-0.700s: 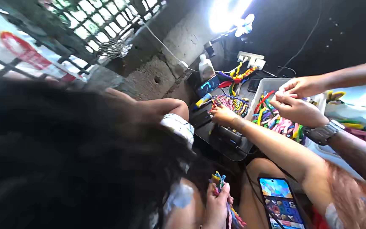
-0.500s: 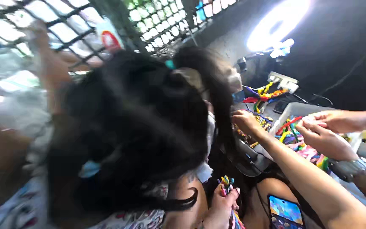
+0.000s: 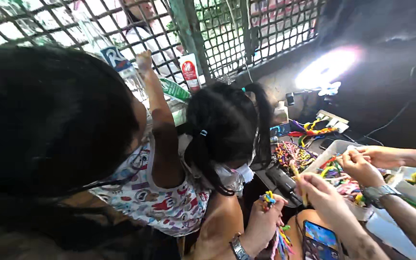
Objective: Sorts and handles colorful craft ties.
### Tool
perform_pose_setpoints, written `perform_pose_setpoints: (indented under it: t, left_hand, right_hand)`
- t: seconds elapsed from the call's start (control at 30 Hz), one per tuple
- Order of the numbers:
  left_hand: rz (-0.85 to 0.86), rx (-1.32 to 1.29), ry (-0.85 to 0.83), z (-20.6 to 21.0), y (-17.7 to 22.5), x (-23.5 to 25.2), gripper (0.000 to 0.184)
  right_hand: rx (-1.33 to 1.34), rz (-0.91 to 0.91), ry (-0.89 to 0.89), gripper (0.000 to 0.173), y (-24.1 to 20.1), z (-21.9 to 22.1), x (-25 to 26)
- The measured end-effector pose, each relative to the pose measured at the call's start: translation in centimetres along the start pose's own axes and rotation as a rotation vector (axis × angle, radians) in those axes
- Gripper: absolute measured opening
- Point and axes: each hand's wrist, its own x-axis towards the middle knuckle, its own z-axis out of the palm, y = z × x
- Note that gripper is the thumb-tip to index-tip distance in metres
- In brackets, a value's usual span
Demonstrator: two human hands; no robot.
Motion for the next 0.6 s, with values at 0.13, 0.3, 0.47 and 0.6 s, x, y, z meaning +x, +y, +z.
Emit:
perform_pose_setpoints:
  t: [0.13, 0.3, 0.47, 0.6]
  left_hand:
    - [0.094, 0.034, 0.007, 0.6, 1.0, -0.7, 0.027]
    - [0.049, 0.069, -0.013, 1.1, 1.5, -2.2, 0.015]
    - [-0.004, 0.052, 0.0, 1.2, 3.1, -2.4, 0.021]
    - [0.008, 0.106, -0.052, 1.0, 4.8, -2.4, 0.017]
  right_hand:
    - [0.202, -0.059, -0.079, 0.012, 3.4, 1.6, -6.5]
    - [0.246, -0.093, -0.092, 0.008, 4.4, 3.0, -9.6]
    - [-0.046, -0.154, -0.118, 0.013, 1.8, 2.5, -9.4]
    - [-0.16, -0.256, 0.01, 0.02, -0.5, 2.1, -9.2]
